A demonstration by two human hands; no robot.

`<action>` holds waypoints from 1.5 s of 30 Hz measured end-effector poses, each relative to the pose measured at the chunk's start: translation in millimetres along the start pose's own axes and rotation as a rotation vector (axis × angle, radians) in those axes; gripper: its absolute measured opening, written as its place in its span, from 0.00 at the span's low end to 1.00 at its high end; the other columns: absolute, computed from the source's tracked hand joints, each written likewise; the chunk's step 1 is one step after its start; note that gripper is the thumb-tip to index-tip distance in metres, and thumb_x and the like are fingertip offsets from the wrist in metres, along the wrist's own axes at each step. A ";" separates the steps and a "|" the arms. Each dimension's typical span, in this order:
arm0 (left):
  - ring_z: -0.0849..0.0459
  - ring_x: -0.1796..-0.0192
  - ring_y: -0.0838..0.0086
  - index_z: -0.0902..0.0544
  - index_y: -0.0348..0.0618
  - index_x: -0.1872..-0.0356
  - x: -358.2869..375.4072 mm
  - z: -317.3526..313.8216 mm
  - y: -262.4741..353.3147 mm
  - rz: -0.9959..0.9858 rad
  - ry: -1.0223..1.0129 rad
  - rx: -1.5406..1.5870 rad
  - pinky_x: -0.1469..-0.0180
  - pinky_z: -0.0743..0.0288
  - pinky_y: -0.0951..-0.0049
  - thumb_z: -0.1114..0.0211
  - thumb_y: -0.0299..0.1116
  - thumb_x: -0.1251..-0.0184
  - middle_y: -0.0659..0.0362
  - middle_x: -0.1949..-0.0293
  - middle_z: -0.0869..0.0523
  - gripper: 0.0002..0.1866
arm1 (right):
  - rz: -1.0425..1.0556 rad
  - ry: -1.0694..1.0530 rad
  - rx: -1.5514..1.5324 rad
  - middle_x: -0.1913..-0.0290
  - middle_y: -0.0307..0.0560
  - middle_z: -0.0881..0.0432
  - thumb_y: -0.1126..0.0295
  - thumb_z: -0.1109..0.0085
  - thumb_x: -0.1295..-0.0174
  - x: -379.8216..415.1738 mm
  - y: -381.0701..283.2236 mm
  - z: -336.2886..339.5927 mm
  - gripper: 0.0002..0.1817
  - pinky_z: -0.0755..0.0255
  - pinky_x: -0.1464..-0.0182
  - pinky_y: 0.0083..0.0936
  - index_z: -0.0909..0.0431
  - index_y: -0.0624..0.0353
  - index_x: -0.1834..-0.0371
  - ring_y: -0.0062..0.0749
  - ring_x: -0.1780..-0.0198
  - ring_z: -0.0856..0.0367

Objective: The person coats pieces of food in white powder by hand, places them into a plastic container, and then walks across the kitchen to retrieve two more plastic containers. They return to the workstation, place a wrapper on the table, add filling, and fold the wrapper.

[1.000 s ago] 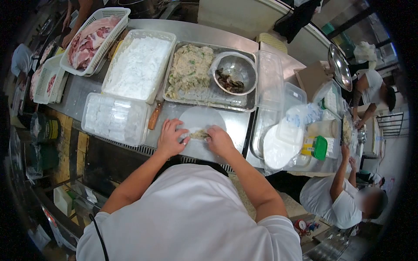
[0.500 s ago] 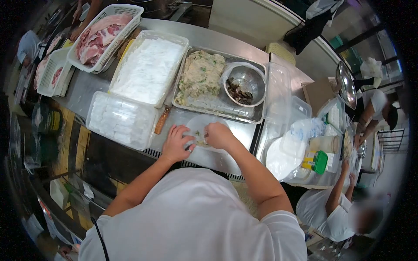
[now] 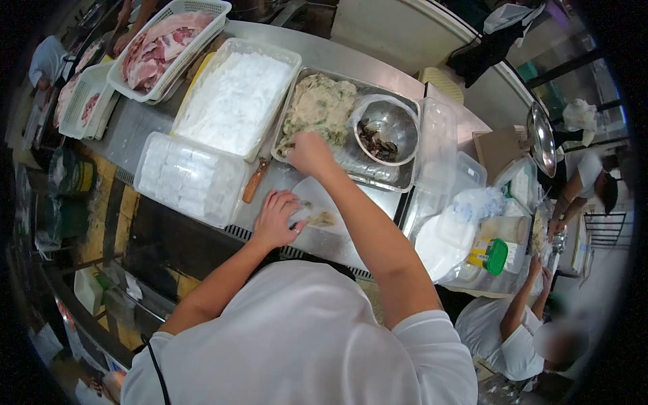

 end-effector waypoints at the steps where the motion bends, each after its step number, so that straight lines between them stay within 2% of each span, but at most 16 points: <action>1: 0.25 0.27 0.54 0.14 0.44 0.52 -0.8 1.1 1.4 0.003 -0.006 -0.006 0.18 0.42 0.41 0.20 0.38 0.46 0.54 0.40 0.18 0.21 | 0.015 -0.030 0.010 0.60 0.73 0.12 0.71 0.36 0.44 -11.0 5.1 -8.3 0.12 0.18 0.47 0.51 0.11 0.68 0.63 0.68 0.54 0.12; 3: 0.25 0.27 0.55 0.15 0.43 0.52 -1.5 2.6 2.1 0.008 -0.013 -0.014 0.18 0.42 0.42 0.20 0.38 0.46 0.54 0.40 0.18 0.21 | 0.047 -0.095 0.032 0.61 0.73 0.13 0.69 0.33 0.45 -28.8 10.7 -21.6 0.12 0.18 0.50 0.49 0.11 0.69 0.63 0.67 0.56 0.12; 6: 0.25 0.27 0.54 0.14 0.43 0.52 -0.2 1.4 0.7 0.006 -0.006 -0.010 0.17 0.43 0.43 0.21 0.38 0.45 0.54 0.40 0.18 0.21 | 0.046 -0.174 0.093 0.59 0.75 0.12 0.72 0.36 0.46 -44.9 17.9 -22.1 0.13 0.16 0.45 0.49 0.10 0.69 0.62 0.66 0.52 0.11; 9: 0.25 0.27 0.54 0.14 0.43 0.51 1.8 -0.5 -0.8 0.002 0.013 -0.002 0.17 0.43 0.43 0.21 0.38 0.45 0.53 0.40 0.18 0.21 | 0.057 -0.065 -0.072 0.62 0.73 0.12 0.73 0.35 0.47 -40.4 27.2 -6.2 0.15 0.15 0.50 0.46 0.11 0.73 0.60 0.63 0.56 0.09; 12: 0.25 0.27 0.54 0.14 0.43 0.51 0.8 0.6 -1.2 0.005 0.001 -0.003 0.17 0.43 0.43 0.21 0.38 0.45 0.53 0.39 0.18 0.21 | -0.150 -0.091 -0.305 0.67 0.68 0.11 0.72 0.33 0.46 -37.1 42.0 5.2 0.15 0.15 0.55 0.43 0.10 0.71 0.59 0.58 0.62 0.09; 15: 0.25 0.27 0.54 0.14 0.43 0.50 -0.5 0.8 0.3 0.008 -0.005 0.009 0.17 0.43 0.43 0.20 0.37 0.46 0.53 0.39 0.18 0.22 | -0.215 -0.075 -0.488 0.69 0.62 0.11 0.70 0.31 0.46 -19.3 45.5 19.0 0.14 0.17 0.59 0.41 0.09 0.68 0.59 0.53 0.67 0.10; 18: 0.25 0.27 0.54 0.15 0.43 0.49 -0.6 0.8 1.0 0.020 -0.003 0.017 0.17 0.42 0.42 0.20 0.37 0.47 0.52 0.39 0.18 0.24 | -0.207 -0.018 -0.474 0.67 0.64 0.10 0.69 0.30 0.45 -4.1 48.1 26.8 0.14 0.16 0.57 0.44 0.08 0.66 0.59 0.57 0.64 0.09; 21: 0.25 0.27 0.54 0.15 0.43 0.48 -1.5 1.1 2.0 0.014 -0.001 0.008 0.18 0.42 0.42 0.20 0.36 0.47 0.52 0.39 0.18 0.25 | -0.005 0.125 -0.093 0.64 0.69 0.10 0.71 0.31 0.45 1.4 36.1 32.0 0.13 0.16 0.53 0.48 0.09 0.68 0.61 0.62 0.60 0.09; 24: 0.25 0.27 0.54 0.15 0.43 0.47 -1.3 2.3 1.8 0.009 -0.008 -0.005 0.17 0.42 0.43 0.20 0.36 0.47 0.52 0.39 0.18 0.25 | 0.082 0.036 0.244 0.62 0.71 0.11 0.74 0.35 0.46 -8.9 30.0 15.8 0.11 0.16 0.49 0.51 0.09 0.68 0.63 0.65 0.56 0.10; 27: 0.25 0.27 0.54 0.15 0.43 0.48 -1.0 1.4 1.4 0.010 -0.007 -0.009 0.17 0.43 0.43 0.20 0.37 0.47 0.53 0.39 0.18 0.24 | 0.197 0.013 0.068 0.62 0.71 0.11 0.75 0.38 0.48 -18.1 13.8 -6.8 0.11 0.17 0.47 0.50 0.10 0.68 0.65 0.65 0.55 0.10; 30: 0.26 0.27 0.55 0.15 0.43 0.49 -0.1 2.3 0.3 0.004 -0.011 -0.030 0.17 0.43 0.44 0.21 0.38 0.46 0.53 0.38 0.19 0.24 | 0.125 -0.248 0.134 0.63 0.72 0.12 0.74 0.39 0.48 -22.4 -5.5 -23.0 0.11 0.17 0.46 0.49 0.10 0.68 0.66 0.66 0.55 0.10; 33: 0.26 0.26 0.55 0.16 0.43 0.49 -0.1 2.9 -0.4 0.015 -0.031 -0.033 0.16 0.44 0.44 0.21 0.39 0.45 0.53 0.38 0.19 0.23 | 0.143 -0.307 0.189 0.62 0.73 0.12 0.74 0.39 0.47 -13.3 -23.3 -4.9 0.12 0.16 0.46 0.49 0.10 0.68 0.65 0.65 0.54 0.10; 36: 0.26 0.26 0.55 0.16 0.43 0.49 0.0 3.1 0.0 0.012 -0.016 -0.017 0.16 0.44 0.43 0.21 0.39 0.45 0.53 0.37 0.20 0.23 | 0.197 -0.218 0.219 0.63 0.73 0.12 0.75 0.40 0.48 -10.3 -9.8 -6.6 0.12 0.16 0.46 0.49 0.10 0.68 0.65 0.65 0.54 0.10; 39: 0.26 0.26 0.54 0.15 0.43 0.49 1.4 1.6 -1.1 0.004 -0.001 -0.006 0.17 0.44 0.43 0.21 0.39 0.45 0.52 0.38 0.20 0.23 | 0.270 0.037 0.030 0.62 0.73 0.12 0.77 0.39 0.48 -4.6 6.5 2.8 0.11 0.16 0.47 0.48 0.10 0.67 0.64 0.65 0.55 0.10; 42: 0.26 0.27 0.53 0.15 0.43 0.49 2.9 1.0 -1.9 -0.006 0.007 0.003 0.17 0.43 0.42 0.21 0.39 0.45 0.52 0.38 0.19 0.23 | -0.056 0.028 -0.306 0.62 0.71 0.12 0.77 0.39 0.49 3.1 20.0 23.1 0.11 0.17 0.47 0.49 0.10 0.66 0.65 0.66 0.55 0.11; 45: 0.26 0.27 0.53 0.15 0.43 0.49 0.3 0.9 -1.4 -0.009 0.003 0.005 0.17 0.43 0.42 0.21 0.38 0.45 0.51 0.38 0.19 0.23 | -0.077 0.039 -0.038 0.61 0.71 0.12 0.76 0.39 0.48 2.1 33.7 28.0 0.11 0.17 0.47 0.50 0.10 0.66 0.64 0.66 0.54 0.11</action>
Point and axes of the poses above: each hand's wrist, its own x-axis away from the middle knuckle, its own z-axis out of the back of the hand, y = z × x, the point moved 2 cm from there along -x, towards the middle knuckle
